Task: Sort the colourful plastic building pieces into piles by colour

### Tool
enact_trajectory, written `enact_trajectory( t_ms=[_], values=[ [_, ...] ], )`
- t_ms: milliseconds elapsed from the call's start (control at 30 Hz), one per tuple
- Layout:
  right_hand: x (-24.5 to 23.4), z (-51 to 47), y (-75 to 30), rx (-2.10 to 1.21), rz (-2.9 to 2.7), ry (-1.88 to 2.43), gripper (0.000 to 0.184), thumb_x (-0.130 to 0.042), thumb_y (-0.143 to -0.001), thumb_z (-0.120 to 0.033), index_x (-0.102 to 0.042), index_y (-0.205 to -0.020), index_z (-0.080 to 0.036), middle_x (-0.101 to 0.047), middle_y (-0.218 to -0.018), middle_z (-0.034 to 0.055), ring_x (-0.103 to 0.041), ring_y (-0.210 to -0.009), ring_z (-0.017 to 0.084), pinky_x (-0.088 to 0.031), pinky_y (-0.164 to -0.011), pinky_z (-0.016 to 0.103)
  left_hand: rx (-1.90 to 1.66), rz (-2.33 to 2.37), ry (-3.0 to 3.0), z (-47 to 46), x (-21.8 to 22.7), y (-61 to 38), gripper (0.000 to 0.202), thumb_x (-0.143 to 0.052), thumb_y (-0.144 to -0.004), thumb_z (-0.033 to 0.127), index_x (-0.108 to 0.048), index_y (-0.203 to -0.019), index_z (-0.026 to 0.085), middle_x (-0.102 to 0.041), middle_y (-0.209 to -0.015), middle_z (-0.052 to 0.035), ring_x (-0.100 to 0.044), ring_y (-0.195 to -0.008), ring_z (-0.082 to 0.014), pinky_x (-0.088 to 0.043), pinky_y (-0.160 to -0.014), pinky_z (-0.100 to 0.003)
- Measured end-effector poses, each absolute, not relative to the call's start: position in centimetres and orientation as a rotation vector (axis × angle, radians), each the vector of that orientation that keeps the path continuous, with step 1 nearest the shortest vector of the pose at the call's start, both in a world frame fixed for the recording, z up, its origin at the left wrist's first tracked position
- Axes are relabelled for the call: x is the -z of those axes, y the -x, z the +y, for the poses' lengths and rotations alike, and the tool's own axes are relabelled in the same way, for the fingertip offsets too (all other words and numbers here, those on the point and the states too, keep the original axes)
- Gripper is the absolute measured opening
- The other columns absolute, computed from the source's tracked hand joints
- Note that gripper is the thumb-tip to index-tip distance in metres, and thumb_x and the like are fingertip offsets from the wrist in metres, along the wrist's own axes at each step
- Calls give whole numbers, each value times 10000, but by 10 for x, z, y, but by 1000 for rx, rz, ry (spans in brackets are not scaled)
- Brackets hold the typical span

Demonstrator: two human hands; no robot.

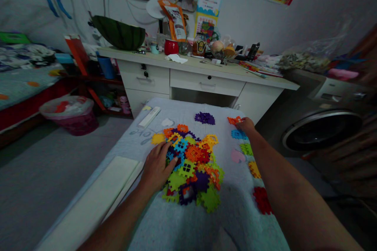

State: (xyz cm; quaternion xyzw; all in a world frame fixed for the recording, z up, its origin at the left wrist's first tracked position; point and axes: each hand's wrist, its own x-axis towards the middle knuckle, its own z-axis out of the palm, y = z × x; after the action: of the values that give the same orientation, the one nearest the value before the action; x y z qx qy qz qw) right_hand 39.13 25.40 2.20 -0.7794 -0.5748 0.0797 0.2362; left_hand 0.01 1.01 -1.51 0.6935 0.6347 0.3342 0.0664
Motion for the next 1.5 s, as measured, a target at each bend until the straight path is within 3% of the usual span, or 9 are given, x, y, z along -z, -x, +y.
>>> enact_trajectory(
  t_ms=[200, 333, 467, 633, 900, 1267, 1400, 1500],
  values=[
    [-27, 255, -392, -196, -1519, 2152, 372, -658, -707, -183, -665, -1065, -85, -688, -1016, 160, -651, -919, 241, -489, -764, 303, -1037, 1906, -2068, 9, 13, -1, 476, -535, -876, 411, -511, -1305, 206, -535, -1315, -119, -513, -1221, -301, -428, -1039, -496],
    [-42, 251, -380, -172, -1534, 2042, 358, -594, -751, -188, -657, -1094, -109, -671, -1098, 146, -635, -977, 220, -483, -805, 292, -1032, 1915, -2065, 9, 14, -1, 480, -530, -880, 419, -505, -1307, 202, -528, -1324, -127, -503, -1228, -310, -422, -1037, -519],
    [-62, 237, -336, -294, -1706, 1808, 317, -551, -781, -168, -656, -1073, -104, -684, -1056, 120, -636, -917, 188, -486, -784, 283, -1025, 1903, -2084, 9, 13, -1, 465, -515, -897, 408, -488, -1308, 193, -529, -1314, -129, -504, -1222, -300, -426, -1032, -501],
    [-72, 198, -248, -695, -2329, 1323, 241, -593, -815, -216, -667, -1033, -144, -707, -951, 49, -637, -842, 158, -481, -773, 269, -1040, 1916, -2112, 8, 10, -2, 428, -526, -896, 404, -513, -1267, 191, -543, -1283, -129, -505, -1204, -300, -424, -1033, -515],
    [-47, 178, -158, -375, -2738, 1259, 363, -571, -823, -115, -617, -1183, -135, -628, -1275, 146, -565, -1184, 230, -388, -1001, 322, -1067, 1916, -2204, 4, 4, -5, 368, -530, -901, 402, -560, -1217, 216, -483, -1408, -119, -412, -1326, -315, -364, -1099, -538],
    [-36, 191, -161, -272, -2581, 1343, 258, -493, -885, -169, -711, -1018, -134, -707, -1043, 121, -613, -981, 195, -424, -872, 265, -1035, 1856, -2185, 7, 10, -5, 429, -505, -911, 421, -512, -1287, 216, -525, -1379, -113, -462, -1296, -292, -381, -1089, -511],
    [-47, 201, -195, -324, -2258, 1387, 203, -531, -884, -243, -710, -914, -150, -693, -900, 78, -603, -913, 180, -444, -842, 275, -1051, 1850, -2189, 7, 11, -4, 432, -497, -915, 428, -518, -1282, 202, -529, -1367, -119, -469, -1284, -289, -384, -1091, -498],
    [-50, 215, -237, -520, -1792, 1515, 162, -588, -832, -258, -651, -946, -162, -661, -781, 19, -608, -737, 141, -486, -693, 245, -1046, 1849, -2182, 7, 13, -3, 442, -502, -913, 423, -518, -1287, 187, -525, -1371, -128, -468, -1286, -292, -383, -1094, -503]
  ],
)
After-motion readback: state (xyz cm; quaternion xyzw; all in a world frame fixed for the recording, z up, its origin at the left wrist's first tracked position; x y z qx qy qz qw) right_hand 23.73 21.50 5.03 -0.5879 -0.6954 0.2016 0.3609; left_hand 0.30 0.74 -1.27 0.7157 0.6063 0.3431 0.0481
